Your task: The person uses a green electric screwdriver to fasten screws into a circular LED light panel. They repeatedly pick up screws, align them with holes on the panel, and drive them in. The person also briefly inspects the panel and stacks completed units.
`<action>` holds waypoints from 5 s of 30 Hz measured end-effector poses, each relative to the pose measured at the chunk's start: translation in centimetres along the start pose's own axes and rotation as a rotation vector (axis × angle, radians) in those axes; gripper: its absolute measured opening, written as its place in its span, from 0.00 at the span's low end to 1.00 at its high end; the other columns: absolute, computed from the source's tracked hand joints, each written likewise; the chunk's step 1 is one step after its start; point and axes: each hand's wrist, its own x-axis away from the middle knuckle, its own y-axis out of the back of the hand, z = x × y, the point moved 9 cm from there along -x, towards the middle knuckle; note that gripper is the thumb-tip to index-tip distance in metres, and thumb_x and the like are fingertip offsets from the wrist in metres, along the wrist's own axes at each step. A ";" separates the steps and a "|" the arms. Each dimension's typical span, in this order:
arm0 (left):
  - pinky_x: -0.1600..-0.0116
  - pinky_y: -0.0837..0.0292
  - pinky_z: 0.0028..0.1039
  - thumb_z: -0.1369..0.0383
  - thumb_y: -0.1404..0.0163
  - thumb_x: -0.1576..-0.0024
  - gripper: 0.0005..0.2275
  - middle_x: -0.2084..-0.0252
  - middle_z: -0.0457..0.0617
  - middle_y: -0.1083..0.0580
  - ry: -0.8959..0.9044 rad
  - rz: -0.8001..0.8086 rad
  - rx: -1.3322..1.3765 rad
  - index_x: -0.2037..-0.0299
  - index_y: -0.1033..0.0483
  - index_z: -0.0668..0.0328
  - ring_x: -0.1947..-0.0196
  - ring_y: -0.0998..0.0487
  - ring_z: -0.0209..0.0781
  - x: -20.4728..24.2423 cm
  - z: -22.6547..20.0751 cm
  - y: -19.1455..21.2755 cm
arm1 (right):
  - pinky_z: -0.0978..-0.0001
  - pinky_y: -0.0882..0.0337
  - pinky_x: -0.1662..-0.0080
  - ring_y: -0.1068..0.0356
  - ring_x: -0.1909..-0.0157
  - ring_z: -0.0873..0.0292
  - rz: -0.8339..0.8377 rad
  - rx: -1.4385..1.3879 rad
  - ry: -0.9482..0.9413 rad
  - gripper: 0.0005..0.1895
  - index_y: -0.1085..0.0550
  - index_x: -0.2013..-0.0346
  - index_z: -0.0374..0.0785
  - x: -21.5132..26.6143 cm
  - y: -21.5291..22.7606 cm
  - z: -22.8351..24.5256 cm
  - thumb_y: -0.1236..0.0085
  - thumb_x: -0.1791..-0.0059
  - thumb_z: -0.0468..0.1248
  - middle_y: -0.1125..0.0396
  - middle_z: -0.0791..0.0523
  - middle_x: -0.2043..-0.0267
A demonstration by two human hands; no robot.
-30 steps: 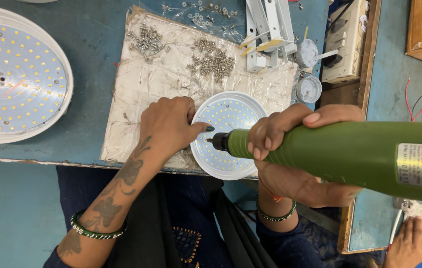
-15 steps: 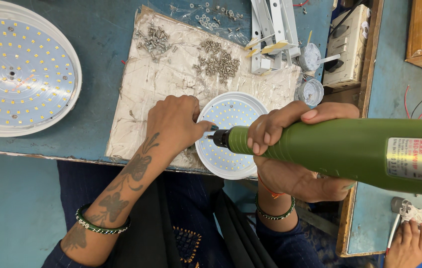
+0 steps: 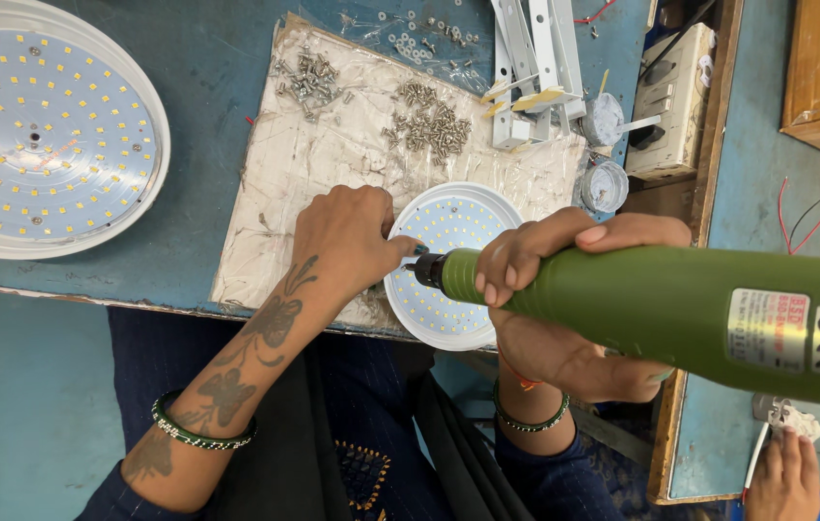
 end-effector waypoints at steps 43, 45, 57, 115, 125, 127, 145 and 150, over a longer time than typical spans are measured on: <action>0.60 0.26 0.35 0.67 0.39 0.50 0.13 0.58 0.46 0.22 -0.599 -0.354 0.321 0.56 0.18 0.59 0.59 0.23 0.47 8.6 -8.2 2.4 | 0.68 0.30 0.75 0.36 0.80 0.60 -0.081 -0.009 0.166 0.51 0.41 0.42 0.35 -1.0 6.4 8.5 0.75 0.53 0.79 0.38 0.51 0.69; 0.60 0.27 0.35 0.68 0.39 0.49 0.10 0.61 0.45 0.22 -0.562 -0.349 0.348 0.59 0.18 0.58 0.61 0.22 0.47 8.1 -8.3 1.7 | 0.68 0.30 0.73 0.35 0.78 0.59 -0.040 -0.006 0.155 0.49 0.40 0.44 0.36 -0.7 6.2 8.7 0.75 0.50 0.78 0.37 0.49 0.69; 0.56 0.20 0.23 0.73 0.47 0.42 0.08 0.63 0.47 0.17 -0.105 -0.004 1.239 0.57 0.16 0.66 0.63 0.17 0.34 6.3 -4.4 -4.0 | 0.64 0.30 0.71 0.34 0.74 0.57 0.020 -0.140 0.166 0.48 0.39 0.44 0.35 -0.8 6.5 10.2 0.71 0.50 0.78 0.37 0.50 0.68; 0.32 0.37 0.43 0.71 0.52 0.46 0.19 0.44 0.56 0.24 -0.950 -0.275 -0.392 0.46 0.23 0.71 0.39 0.27 0.46 10.9 -8.8 -4.6 | 0.66 0.31 0.78 0.38 0.83 0.59 -0.245 0.208 0.126 0.48 0.45 0.50 0.37 4.0 7.0 5.8 0.53 0.58 0.76 0.39 0.49 0.73; 0.31 0.38 0.41 0.71 0.52 0.48 0.19 0.44 0.58 0.23 -0.995 -0.313 -0.394 0.47 0.23 0.73 0.39 0.27 0.48 11.0 -8.7 -5.1 | 0.66 0.31 0.79 0.39 0.81 0.58 -0.214 0.180 0.077 0.47 0.45 0.51 0.35 3.4 6.7 5.0 0.55 0.57 0.76 0.39 0.48 0.73; 0.30 0.37 0.42 0.71 0.52 0.47 0.19 0.45 0.59 0.23 -1.010 -0.312 -0.391 0.47 0.23 0.74 0.39 0.27 0.49 11.1 -8.7 -5.1 | 0.67 0.31 0.79 0.39 0.82 0.58 -0.211 0.181 0.073 0.47 0.45 0.51 0.35 3.3 6.7 4.9 0.55 0.56 0.76 0.39 0.48 0.73; 0.29 0.39 0.41 0.70 0.51 0.47 0.20 0.41 0.58 0.25 -0.969 -0.343 -0.293 0.45 0.24 0.73 0.38 0.27 0.49 11.7 -8.8 -3.6 | 0.69 0.32 0.76 0.35 0.80 0.59 -0.210 0.108 0.175 0.41 0.40 0.50 0.36 2.8 7.9 7.0 0.64 0.50 0.73 0.36 0.48 0.74; 0.30 0.37 0.43 0.71 0.50 0.50 0.17 0.43 0.55 0.26 -1.102 -0.342 -0.260 0.50 0.24 0.69 0.39 0.27 0.49 11.9 -7.9 -0.9 | 0.68 0.32 0.73 0.35 0.78 0.58 -0.178 0.098 0.146 0.44 0.39 0.49 0.35 3.3 9.5 9.5 0.68 0.48 0.76 0.35 0.48 0.72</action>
